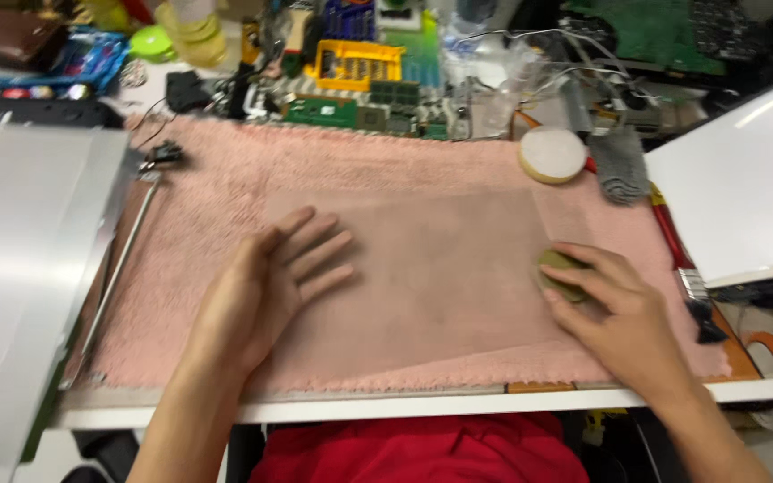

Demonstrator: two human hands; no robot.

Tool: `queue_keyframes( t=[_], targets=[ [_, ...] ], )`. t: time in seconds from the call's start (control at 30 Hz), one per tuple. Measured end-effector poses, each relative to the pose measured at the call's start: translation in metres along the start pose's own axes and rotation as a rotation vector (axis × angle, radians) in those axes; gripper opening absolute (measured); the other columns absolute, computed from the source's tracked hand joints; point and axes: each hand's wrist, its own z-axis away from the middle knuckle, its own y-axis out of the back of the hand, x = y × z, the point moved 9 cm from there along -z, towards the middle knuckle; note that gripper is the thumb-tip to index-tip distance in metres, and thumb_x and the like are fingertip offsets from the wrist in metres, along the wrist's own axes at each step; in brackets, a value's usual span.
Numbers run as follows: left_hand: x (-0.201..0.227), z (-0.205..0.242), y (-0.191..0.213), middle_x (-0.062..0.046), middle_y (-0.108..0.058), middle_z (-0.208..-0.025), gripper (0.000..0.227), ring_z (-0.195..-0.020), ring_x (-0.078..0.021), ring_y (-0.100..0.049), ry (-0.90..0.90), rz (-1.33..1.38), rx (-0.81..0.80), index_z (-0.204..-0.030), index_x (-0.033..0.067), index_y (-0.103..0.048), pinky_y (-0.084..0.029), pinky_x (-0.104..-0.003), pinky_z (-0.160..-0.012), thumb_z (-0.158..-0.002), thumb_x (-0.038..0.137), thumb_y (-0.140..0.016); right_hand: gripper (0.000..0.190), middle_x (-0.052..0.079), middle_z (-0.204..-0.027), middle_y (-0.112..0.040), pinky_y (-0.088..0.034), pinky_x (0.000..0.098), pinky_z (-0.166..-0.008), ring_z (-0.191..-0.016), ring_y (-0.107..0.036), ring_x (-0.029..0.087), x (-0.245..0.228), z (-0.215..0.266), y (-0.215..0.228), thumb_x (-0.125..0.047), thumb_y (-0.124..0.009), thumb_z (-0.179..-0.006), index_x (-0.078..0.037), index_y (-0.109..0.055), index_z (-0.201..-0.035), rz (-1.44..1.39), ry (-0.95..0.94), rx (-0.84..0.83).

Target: The person cleans a rectangular screen panel resting on a pink towel. They use a brush to sweep the surface, then rub it with a green sponge, and finally wipe it with a gray cloth. The person repeats the brushing step at the end.

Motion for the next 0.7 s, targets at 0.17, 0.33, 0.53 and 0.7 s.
queue_keyframes(
  t=[0.17,0.33,0.53,0.7],
  targets=[
    [-0.007,-0.018,0.008,-0.033,-0.059,-0.169,0.076,-0.149,-0.0491,-0.064,-0.06,0.064,-0.24,-0.175,0.0014,-0.041,-0.054,-0.063,-0.123,-0.11,0.04,-0.051,0.028,0.016,-0.143,-0.079,-0.056,0.0433,-0.122,-0.129,-0.075,0.031,-0.063,-0.025,-0.007,-0.006,-0.085,-0.102,-0.006,-0.085,-0.13,0.084,0.127,0.12],
    [-0.008,-0.016,0.01,-0.035,-0.045,-0.178,0.08,-0.159,-0.0499,-0.052,-0.131,0.064,-0.448,-0.178,0.0074,-0.034,-0.044,-0.062,-0.132,-0.114,0.048,-0.059,0.033,0.015,-0.152,-0.068,-0.049,0.0519,-0.127,-0.144,-0.064,0.037,-0.187,-0.05,-0.097,-0.02,-0.078,-0.108,-0.013,-0.077,-0.14,-0.254,0.364,-0.098],
    [-0.007,-0.014,0.012,-0.031,-0.053,-0.175,0.092,-0.15,-0.0489,-0.063,-0.09,-0.077,-0.359,-0.179,0.0174,-0.035,-0.057,-0.062,-0.118,-0.102,0.061,-0.061,0.03,0.027,-0.152,-0.066,-0.052,0.0595,-0.122,-0.142,-0.06,0.05,-0.23,-0.048,-0.115,-0.013,-0.08,-0.11,-0.003,-0.078,-0.138,-0.298,0.563,-0.116],
    [-0.009,-0.015,0.01,-0.033,-0.056,-0.171,0.086,-0.149,-0.0522,-0.064,-0.071,0.004,-0.364,-0.175,0.0154,-0.039,-0.056,-0.07,-0.119,-0.103,0.055,-0.062,0.033,0.023,-0.156,-0.066,-0.049,0.0599,-0.128,-0.149,-0.059,0.046,-0.14,-0.015,-0.076,-0.015,-0.079,-0.109,-0.009,-0.078,-0.141,-0.125,0.433,-0.176]
  ],
)
